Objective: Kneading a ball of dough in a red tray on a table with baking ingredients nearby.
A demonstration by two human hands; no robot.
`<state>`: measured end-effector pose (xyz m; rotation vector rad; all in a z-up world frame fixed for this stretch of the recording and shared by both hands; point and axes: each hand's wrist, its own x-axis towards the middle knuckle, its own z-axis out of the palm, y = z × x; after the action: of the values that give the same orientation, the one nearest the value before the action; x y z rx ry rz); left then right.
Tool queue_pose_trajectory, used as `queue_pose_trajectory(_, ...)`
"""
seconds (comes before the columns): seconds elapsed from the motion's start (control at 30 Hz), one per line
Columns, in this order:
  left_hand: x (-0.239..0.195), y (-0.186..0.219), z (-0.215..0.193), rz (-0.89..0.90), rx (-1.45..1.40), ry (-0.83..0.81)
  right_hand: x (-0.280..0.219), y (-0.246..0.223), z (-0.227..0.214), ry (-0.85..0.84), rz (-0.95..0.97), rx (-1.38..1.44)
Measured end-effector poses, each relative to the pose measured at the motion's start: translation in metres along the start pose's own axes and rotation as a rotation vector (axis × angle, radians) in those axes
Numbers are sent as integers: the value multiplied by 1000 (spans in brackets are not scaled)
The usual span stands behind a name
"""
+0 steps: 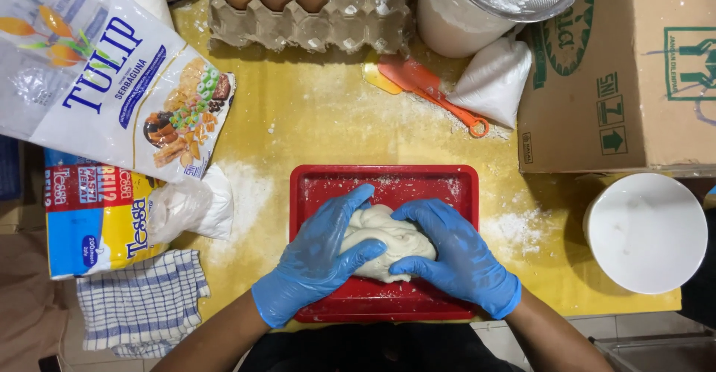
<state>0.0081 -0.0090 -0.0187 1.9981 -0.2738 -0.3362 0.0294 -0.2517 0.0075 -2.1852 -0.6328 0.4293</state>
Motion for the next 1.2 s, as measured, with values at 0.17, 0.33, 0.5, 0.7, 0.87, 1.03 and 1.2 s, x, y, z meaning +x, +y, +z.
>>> queue_pose_trajectory(0.17, 5, 0, -1, 39, -18, 12, 6, -2, -2, 24, -114, 11)
queue_pose_trajectory(0.33, 1, 1, 2, -14, -30, 71, 4, -4, -1, 50, -85, 67)
queue_pose_trajectory(0.5, -2, 22, -4, 201, 99, 350, 5, -7, -5, -87, -54, 86)
queue_pose_trajectory(0.7, -6, 7, 7, 457, 371, 370, 1, 0, 7, 26, -150, -40)
queue_pose_trajectory(0.87, -4, 2, 5, 512, 397, 202, 8, -9, 3, 40, -181, -38)
queue_pose_trajectory(1.03, 0, 3, 2, 572, 424, 213, 10, -8, 0, 35, -203, -29)
queue_pose_trajectory(1.2, 1, 5, 2, 595, 369, 215, 10, -3, 6, 92, -268, -16)
